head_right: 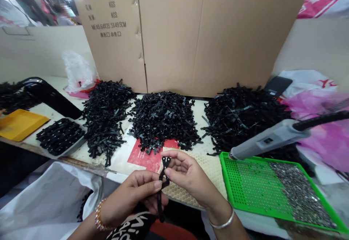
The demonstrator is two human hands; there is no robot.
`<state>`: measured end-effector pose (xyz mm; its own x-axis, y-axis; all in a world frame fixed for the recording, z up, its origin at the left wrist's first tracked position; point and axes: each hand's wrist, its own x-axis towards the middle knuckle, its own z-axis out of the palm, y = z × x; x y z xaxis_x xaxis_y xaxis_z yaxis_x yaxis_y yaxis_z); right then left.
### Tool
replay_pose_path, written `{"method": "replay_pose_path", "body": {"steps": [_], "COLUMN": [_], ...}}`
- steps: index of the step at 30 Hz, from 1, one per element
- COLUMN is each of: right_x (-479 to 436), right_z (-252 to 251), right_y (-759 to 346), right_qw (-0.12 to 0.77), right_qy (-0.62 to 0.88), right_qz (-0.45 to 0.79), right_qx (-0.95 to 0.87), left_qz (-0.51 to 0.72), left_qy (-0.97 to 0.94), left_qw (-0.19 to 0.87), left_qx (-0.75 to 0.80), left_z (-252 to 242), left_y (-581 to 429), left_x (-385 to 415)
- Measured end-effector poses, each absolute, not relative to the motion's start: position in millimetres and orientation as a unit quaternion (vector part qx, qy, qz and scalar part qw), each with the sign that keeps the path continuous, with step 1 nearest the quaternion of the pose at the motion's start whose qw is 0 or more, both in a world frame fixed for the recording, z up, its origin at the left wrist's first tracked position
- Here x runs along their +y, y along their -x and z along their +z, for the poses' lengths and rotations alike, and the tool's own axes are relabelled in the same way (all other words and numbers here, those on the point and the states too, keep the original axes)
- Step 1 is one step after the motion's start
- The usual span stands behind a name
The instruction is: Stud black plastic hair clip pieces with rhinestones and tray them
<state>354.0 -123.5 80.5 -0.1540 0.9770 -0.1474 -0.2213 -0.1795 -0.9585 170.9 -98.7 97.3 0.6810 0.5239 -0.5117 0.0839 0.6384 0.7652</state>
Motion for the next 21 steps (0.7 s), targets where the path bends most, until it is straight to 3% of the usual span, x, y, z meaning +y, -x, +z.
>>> {"method": "replay_pose_path", "body": {"steps": [8,21], "right_x": [-123,-120], "right_z": [83,74], "right_y": [-353,-343], "right_qw": [0.466,0.463], "right_qy": [0.479,0.501], "right_qz": [0.59,0.584], "right_qx": [-0.452,-0.44], "left_qz": [0.17,0.167], "left_qy": [-0.474,-0.414], "left_qw": [0.757,0.794], "left_qx": [0.416,0.412], "left_z": [85,78], "left_y": [-170,-165], "left_x": [-97,-90]}}
